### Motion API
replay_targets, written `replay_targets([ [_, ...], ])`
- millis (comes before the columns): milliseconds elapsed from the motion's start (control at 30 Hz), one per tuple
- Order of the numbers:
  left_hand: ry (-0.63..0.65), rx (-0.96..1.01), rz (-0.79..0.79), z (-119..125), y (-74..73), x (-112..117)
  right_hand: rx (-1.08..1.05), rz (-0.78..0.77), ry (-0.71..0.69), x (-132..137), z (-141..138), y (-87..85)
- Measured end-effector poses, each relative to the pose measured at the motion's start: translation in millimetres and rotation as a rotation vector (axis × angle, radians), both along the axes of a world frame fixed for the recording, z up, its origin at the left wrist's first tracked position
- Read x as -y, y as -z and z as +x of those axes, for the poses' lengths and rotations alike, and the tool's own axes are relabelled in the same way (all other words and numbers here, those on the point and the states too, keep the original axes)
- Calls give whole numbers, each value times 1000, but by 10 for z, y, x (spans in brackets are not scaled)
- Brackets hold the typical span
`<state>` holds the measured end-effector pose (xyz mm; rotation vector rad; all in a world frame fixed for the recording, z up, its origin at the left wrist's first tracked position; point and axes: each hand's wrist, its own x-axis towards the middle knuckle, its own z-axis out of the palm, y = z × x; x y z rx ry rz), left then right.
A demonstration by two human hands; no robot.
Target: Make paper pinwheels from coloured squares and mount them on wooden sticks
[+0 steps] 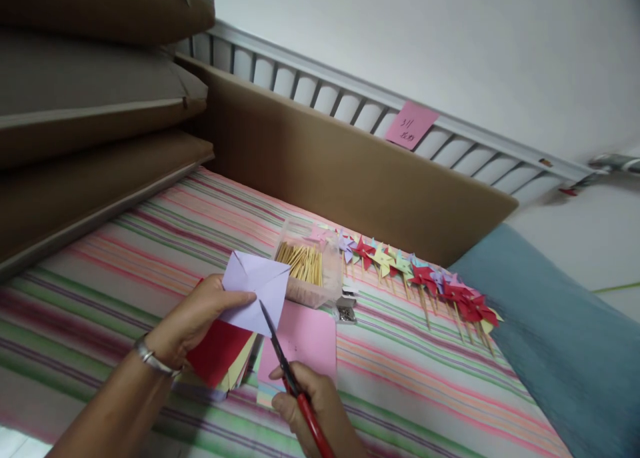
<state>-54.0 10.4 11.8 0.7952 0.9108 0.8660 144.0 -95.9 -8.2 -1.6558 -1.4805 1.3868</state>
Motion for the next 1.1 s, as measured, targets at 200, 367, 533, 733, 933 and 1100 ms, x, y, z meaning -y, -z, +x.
replay_targets([
  [200, -1, -6, 3, -3, 2, 3, 32, 2, 23, 6, -21, -39],
  [367, -8, -4, 3, -2, -10, 8, 46, 15, 23, 14, -16, -44],
  [533, 2, -4, 18, -6, 3, -5, 47, 18, -1, 18, 4, -16],
  [733, 19, -11, 22, -6, 21, -12, 75, 38, 19, 18, -12, -43],
  [933, 33, 6, 28, -16, 22, 7, 78, 30, 9, 13, -24, -66],
  [1100, 25, -4, 32, -14, 25, -5, 130, 29, -19, -21, -5, -68],
])
